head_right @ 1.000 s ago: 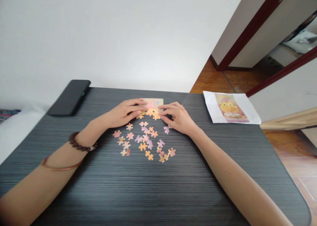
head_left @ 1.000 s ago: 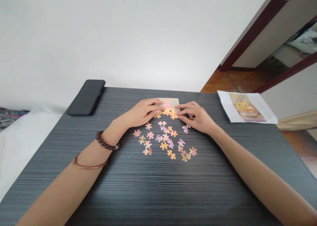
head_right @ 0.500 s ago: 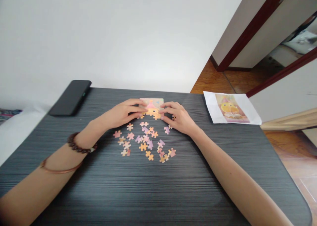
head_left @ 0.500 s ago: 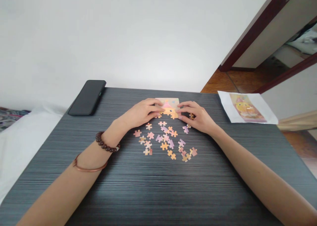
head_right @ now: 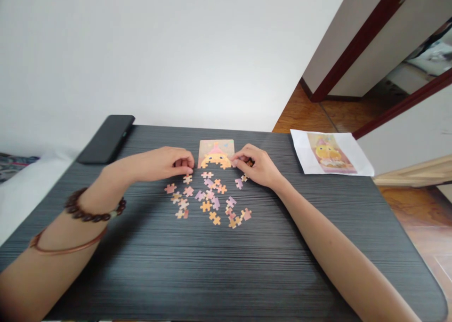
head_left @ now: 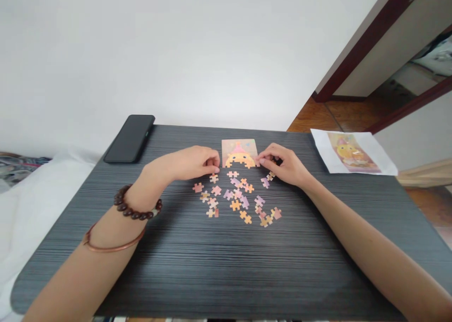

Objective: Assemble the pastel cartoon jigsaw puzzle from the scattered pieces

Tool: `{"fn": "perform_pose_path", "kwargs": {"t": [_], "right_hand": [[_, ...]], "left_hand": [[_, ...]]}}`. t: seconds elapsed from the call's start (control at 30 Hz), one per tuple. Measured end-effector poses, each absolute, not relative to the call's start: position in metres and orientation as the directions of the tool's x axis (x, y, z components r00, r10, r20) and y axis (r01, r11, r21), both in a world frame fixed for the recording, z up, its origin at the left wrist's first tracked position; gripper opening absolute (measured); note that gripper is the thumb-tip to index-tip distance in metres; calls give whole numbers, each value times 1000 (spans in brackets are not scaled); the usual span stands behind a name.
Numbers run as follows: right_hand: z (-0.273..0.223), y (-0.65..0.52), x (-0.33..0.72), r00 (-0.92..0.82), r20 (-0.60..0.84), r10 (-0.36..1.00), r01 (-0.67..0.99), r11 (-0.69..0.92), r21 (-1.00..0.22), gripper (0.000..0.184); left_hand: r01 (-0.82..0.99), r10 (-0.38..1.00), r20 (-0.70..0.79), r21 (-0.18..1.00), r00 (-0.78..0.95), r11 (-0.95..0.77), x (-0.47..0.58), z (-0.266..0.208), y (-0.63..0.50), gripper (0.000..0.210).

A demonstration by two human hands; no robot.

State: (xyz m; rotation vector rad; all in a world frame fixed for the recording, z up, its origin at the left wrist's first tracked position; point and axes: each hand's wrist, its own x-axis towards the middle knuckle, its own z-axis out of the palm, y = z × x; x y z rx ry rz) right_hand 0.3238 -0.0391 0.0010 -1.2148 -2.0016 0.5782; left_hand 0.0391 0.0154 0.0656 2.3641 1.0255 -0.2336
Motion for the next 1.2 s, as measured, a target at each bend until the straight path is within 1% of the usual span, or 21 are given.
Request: {"fn": "perform_pose_path", "kwargs": {"t": [0.07,0.17,0.2,0.3,0.43,0.53,0.67,0.77,0.83,0.9,0.97,1.03,1.1,1.2], "right_hand": [[3,-37,328,-341,273,899,543,426,-724,12],[6,-34,337,-431,140,891,462,352,-814,19],[7,-33,340,-448,110,887,429,321,-845,23],[9,-32,346,-483,64,874,391,280,-877,27],[16,-33,347,-524,0,852,476,293,-829,26],[24,-34,346,-576,-45,816,548,345,-762,27],[29,-35,344,-637,-69,768,554,394,-733,29],[29,-35,342,-663,-64,746,552,430,-714,28],[28,-35,340,-685,-47,727,540,464,-703,25],[27,-36,338,-705,-34,708,531,496,-687,22],[28,-38,336,-723,-29,690,525,522,-672,19],[29,-41,333,-739,-22,673,514,542,-665,17],[28,-44,330,-751,-1,661,494,561,-664,15],[26,-48,329,-736,61,675,467,570,-676,13]], "left_hand": [[771,617,-462,367,637,-521,37,74,12,19],[806,609,-545,254,576,-535,35,83,4,39],[814,612,-562,220,556,-538,35,85,2,42],[845,640,-592,141,490,-516,39,88,-6,39],[857,652,-604,105,459,-505,47,88,-11,23],[830,636,-575,146,514,-539,52,86,-13,14],[779,622,-483,254,616,-574,57,81,-16,9],[686,575,-383,300,723,-663,61,78,-19,2],[624,535,-327,327,779,-710,65,77,-22,3],[583,506,-292,356,811,-730,69,77,-25,10],[576,499,-290,363,817,-732,73,75,-28,19],[586,503,-303,362,810,-725,76,73,-30,23],[596,506,-318,367,802,-714,77,71,-30,20],[592,494,-329,387,805,-707,76,69,-28,11]]}}
